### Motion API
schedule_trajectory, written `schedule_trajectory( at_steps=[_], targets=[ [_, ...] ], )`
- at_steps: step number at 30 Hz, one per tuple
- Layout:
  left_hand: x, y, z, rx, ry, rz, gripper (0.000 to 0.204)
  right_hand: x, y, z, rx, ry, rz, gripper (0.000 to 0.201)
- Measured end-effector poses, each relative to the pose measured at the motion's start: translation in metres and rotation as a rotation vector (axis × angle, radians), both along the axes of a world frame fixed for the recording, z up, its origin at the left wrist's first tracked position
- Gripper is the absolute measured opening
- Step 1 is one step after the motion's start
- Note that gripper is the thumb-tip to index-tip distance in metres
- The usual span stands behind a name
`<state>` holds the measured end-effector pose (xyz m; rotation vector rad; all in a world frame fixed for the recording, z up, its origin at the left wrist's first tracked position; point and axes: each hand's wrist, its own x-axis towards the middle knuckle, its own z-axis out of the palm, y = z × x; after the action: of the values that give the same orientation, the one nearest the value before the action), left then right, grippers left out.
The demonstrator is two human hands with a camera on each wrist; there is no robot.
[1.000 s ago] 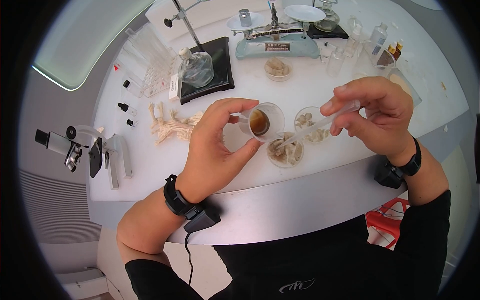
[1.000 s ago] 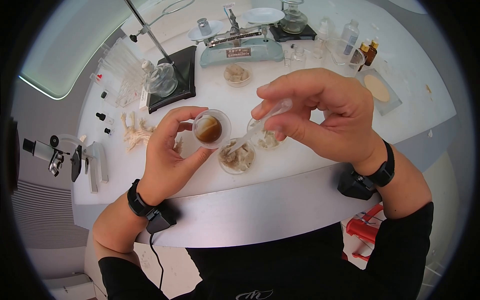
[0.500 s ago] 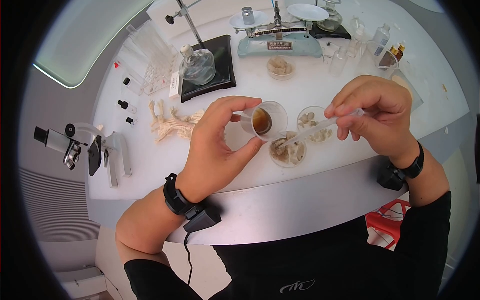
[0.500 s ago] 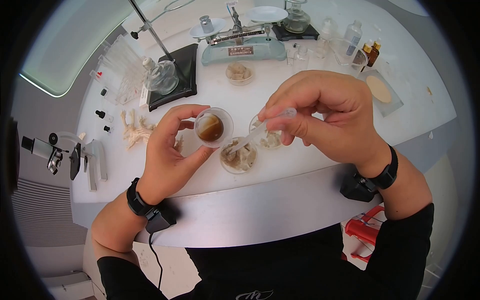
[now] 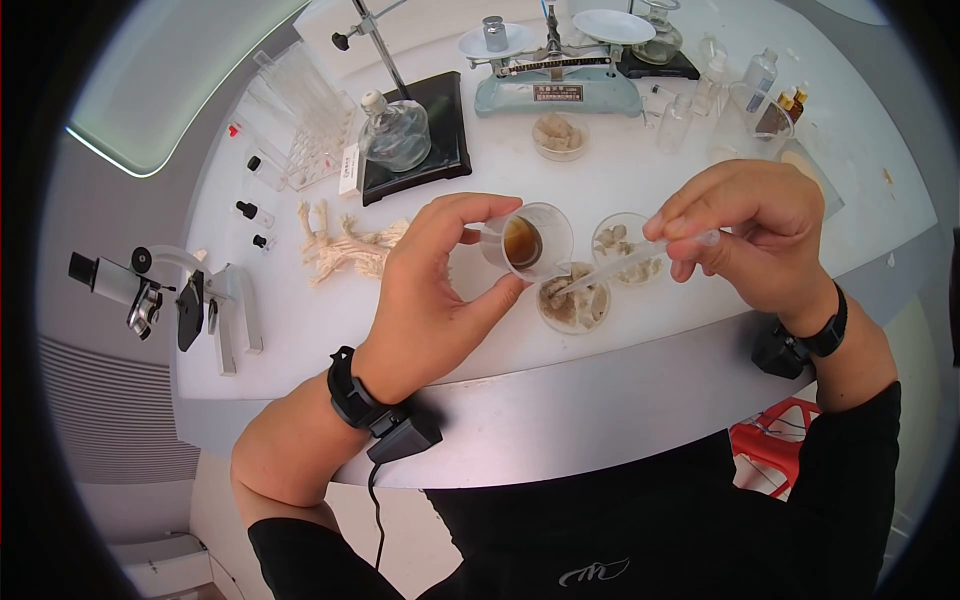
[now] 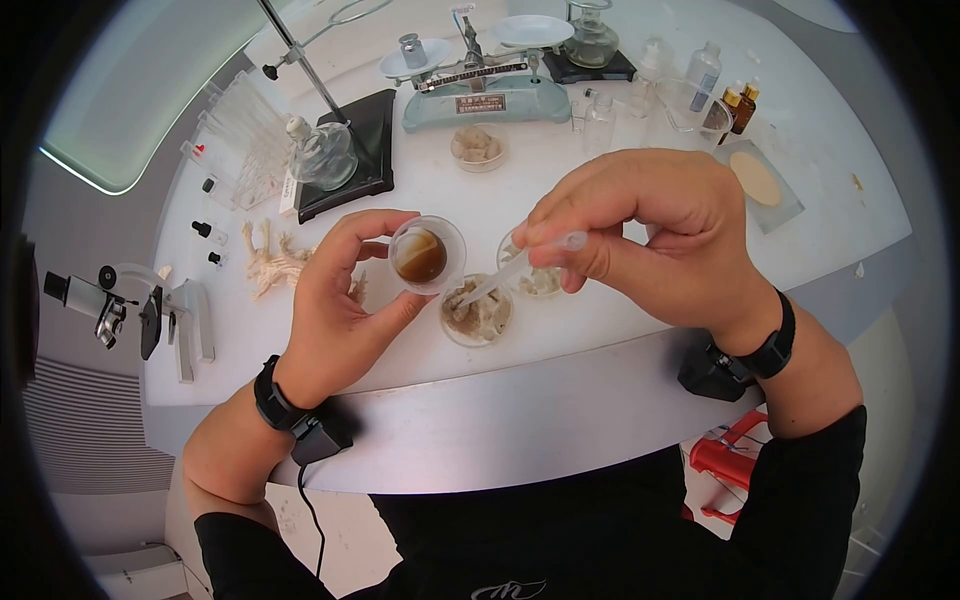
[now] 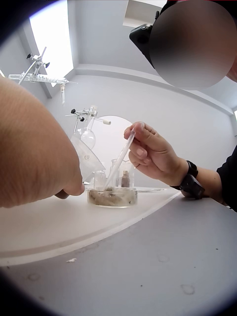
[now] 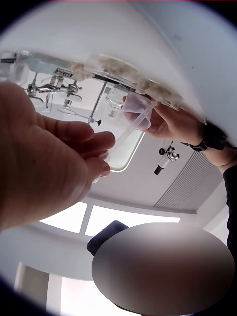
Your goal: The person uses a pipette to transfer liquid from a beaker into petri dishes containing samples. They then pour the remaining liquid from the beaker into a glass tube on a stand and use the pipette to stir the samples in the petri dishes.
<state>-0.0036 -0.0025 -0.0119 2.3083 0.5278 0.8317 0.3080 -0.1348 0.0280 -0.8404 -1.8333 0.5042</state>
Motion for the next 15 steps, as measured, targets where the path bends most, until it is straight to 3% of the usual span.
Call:
schedule_trajectory(
  at_steps=[15],
  targets=[
    [-0.0006,0.0008,-0.0009,-0.003,0.002,-0.006,0.060,-0.0019,0.0008,-0.0005,0.011,0.003,-0.002,0.009]
  ],
)
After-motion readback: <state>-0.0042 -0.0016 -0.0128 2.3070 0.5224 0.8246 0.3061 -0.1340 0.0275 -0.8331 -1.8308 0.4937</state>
